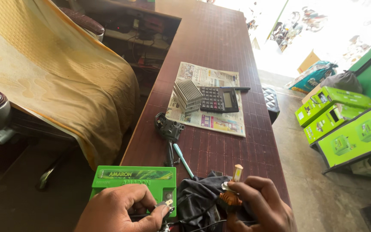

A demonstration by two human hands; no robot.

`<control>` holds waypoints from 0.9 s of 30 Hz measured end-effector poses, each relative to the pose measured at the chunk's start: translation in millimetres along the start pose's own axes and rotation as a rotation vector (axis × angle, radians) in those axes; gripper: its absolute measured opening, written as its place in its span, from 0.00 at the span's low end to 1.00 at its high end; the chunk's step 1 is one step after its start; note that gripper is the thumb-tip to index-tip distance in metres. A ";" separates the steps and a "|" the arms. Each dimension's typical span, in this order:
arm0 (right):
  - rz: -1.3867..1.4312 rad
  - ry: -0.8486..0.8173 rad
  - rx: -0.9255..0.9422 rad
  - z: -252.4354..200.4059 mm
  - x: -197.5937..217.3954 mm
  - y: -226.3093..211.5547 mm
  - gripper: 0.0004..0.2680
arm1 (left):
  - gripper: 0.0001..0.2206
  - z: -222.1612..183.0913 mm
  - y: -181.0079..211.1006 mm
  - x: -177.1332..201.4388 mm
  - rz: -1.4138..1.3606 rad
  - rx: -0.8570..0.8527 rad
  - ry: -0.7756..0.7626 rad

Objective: The person connects wires to an electronic board and a battery using a screwdriver and wire strippers. They apply electrical tape to the wire connections and handle various electronic components on a desk.

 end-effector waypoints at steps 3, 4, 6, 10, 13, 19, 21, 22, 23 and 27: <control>-0.135 -0.133 0.083 -9.6 -12.5 3.5 0.19 | 0.17 -0.8 2.6 0.6 0.013 0.057 -0.029; -0.171 -0.184 0.111 -10.5 -21.7 5.5 0.18 | 0.17 -0.8 3.4 0.5 -0.023 -0.023 -0.009; -0.143 -0.370 0.077 -9.6 -43.0 6.4 0.19 | 0.17 -1.3 2.3 -0.1 -0.041 -0.072 0.010; -0.019 -0.481 0.105 6.4 -57.8 -8.9 0.27 | 0.15 -0.8 0.2 -1.9 -0.038 -0.033 0.008; 0.057 -0.491 0.014 16.7 -57.1 -21.9 0.28 | 0.15 -1.4 -0.5 -2.4 -0.051 -0.077 0.032; 0.157 -0.306 0.052 16.9 -63.4 -34.4 0.21 | 0.16 -3.2 1.3 0.3 -0.035 -0.084 0.019; 0.124 -0.270 0.150 16.4 -68.9 -39.3 0.20 | 0.16 -3.4 0.9 0.7 -0.031 -0.091 0.019; 0.108 -0.251 0.198 16.4 -71.1 -41.3 0.20 | 0.16 -3.5 0.3 0.4 -0.032 -0.096 0.023; 0.110 -0.245 0.224 14.7 -71.4 -42.8 0.19 | 0.16 -3.4 -0.3 -0.2 -0.033 -0.101 0.025; 0.127 -0.205 0.250 8.3 -71.1 -43.9 0.13 | 0.16 -3.4 0.9 -0.1 -0.042 -0.133 0.056</control>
Point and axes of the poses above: each hand's wrist, its own z-axis towards the middle knuckle, its own x-axis out of the back of the hand, y = z × x, the point moved 2 cm from there along z, towards the middle knuckle, and after that the axes turned 15 degrees about x, right-handed, at the moved point
